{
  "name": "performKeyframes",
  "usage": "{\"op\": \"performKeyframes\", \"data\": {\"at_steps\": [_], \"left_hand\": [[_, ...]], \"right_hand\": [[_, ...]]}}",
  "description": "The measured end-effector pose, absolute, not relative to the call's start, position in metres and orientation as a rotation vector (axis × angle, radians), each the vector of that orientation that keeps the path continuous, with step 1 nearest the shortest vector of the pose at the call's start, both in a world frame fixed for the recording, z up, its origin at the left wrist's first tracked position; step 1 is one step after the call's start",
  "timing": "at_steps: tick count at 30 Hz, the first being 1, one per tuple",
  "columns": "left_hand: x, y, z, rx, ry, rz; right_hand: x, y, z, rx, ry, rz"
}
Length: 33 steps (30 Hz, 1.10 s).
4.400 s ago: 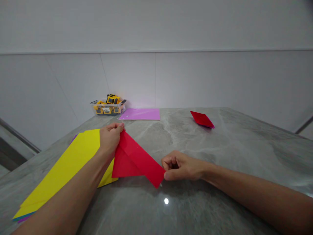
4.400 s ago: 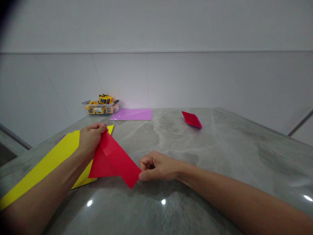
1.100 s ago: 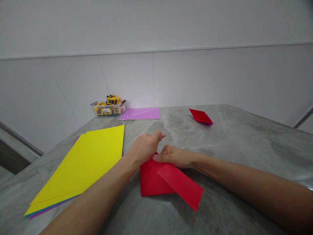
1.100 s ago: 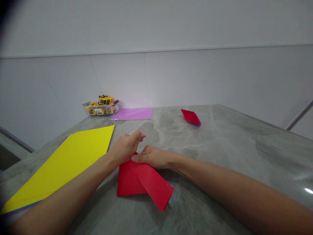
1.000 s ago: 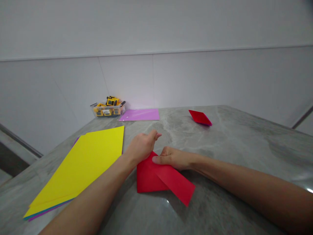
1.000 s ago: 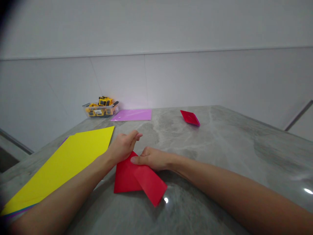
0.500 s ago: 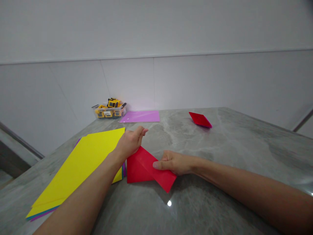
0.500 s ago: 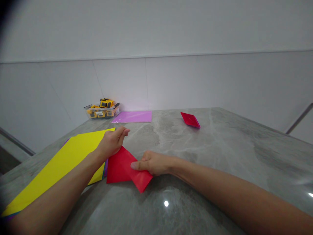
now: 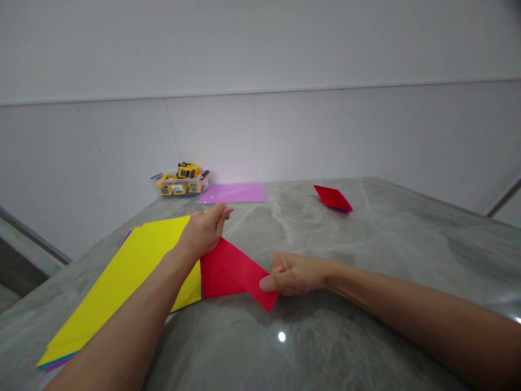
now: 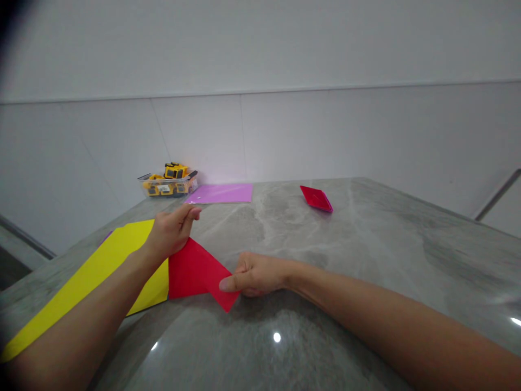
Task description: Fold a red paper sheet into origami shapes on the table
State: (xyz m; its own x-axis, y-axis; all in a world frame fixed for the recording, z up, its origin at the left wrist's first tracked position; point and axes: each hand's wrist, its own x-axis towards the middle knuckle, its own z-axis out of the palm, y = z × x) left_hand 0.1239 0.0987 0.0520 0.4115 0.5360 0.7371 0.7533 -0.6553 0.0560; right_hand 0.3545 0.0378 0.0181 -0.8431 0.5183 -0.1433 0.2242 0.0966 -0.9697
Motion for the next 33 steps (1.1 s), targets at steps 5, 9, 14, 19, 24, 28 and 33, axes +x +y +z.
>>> {"op": "performKeyframes", "data": {"at_steps": [5, 9, 14, 19, 24, 28, 33], "left_hand": [[0.119, 0.095, 0.061, -2.405, -1.226, -1.039], [0.087, 0.097, 0.079, -1.926, -1.854, -1.074], [0.093, 0.09, 0.075, -1.859, -1.962, -1.016], [0.147, 0.067, 0.054, -2.197, -1.936, -0.653], [0.163, 0.058, 0.041, -2.799, -1.898, -0.783], [0.171, 0.057, 0.03, -3.321, -2.173, -1.176], [0.182, 0.048, 0.023, -3.449, -2.03, -1.358]], "right_hand": [[0.363, 0.041, 0.021, -0.667, -2.199, 1.875], [0.376, 0.043, 0.016, -0.548, -2.301, 1.849], [0.37, 0.045, 0.001, -0.561, -1.877, 1.631], [0.353, 0.044, -0.007, -0.63, -1.634, 1.533], [0.35, 0.048, -0.01, -0.835, -1.325, 1.38], [0.35, 0.052, -0.008, -0.759, -1.161, 1.488], [0.351, 0.05, -0.002, -0.775, -1.182, 1.695]]}}
